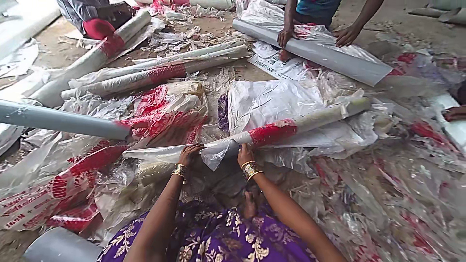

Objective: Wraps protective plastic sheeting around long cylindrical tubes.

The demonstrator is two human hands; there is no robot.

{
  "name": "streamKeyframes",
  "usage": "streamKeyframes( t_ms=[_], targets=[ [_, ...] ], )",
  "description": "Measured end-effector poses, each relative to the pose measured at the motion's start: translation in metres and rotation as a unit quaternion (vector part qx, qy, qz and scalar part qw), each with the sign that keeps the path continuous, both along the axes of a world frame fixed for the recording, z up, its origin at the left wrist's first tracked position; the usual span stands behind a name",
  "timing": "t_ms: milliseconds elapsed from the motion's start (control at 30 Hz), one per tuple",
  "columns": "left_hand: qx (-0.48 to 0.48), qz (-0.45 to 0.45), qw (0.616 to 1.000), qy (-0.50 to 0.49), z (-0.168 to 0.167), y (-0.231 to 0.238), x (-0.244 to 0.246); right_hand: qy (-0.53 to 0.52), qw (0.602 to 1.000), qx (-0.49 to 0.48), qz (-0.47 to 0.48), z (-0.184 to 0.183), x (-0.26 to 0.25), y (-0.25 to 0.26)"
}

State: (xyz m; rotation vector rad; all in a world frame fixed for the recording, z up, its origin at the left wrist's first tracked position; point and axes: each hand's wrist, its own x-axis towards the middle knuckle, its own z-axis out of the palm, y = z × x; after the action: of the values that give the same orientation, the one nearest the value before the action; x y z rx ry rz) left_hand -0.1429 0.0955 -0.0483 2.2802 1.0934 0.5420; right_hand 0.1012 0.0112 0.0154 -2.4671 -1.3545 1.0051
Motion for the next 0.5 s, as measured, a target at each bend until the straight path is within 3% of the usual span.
streamKeyframes(
  t_ms=[500],
  targets=[
    [-0.070, 0.059, 0.995, -0.044, 0.010, 0.012, 0.002, -0.085, 0.989, -0.087, 0.088, 0.016, -0.015, 0.029]
  ],
)
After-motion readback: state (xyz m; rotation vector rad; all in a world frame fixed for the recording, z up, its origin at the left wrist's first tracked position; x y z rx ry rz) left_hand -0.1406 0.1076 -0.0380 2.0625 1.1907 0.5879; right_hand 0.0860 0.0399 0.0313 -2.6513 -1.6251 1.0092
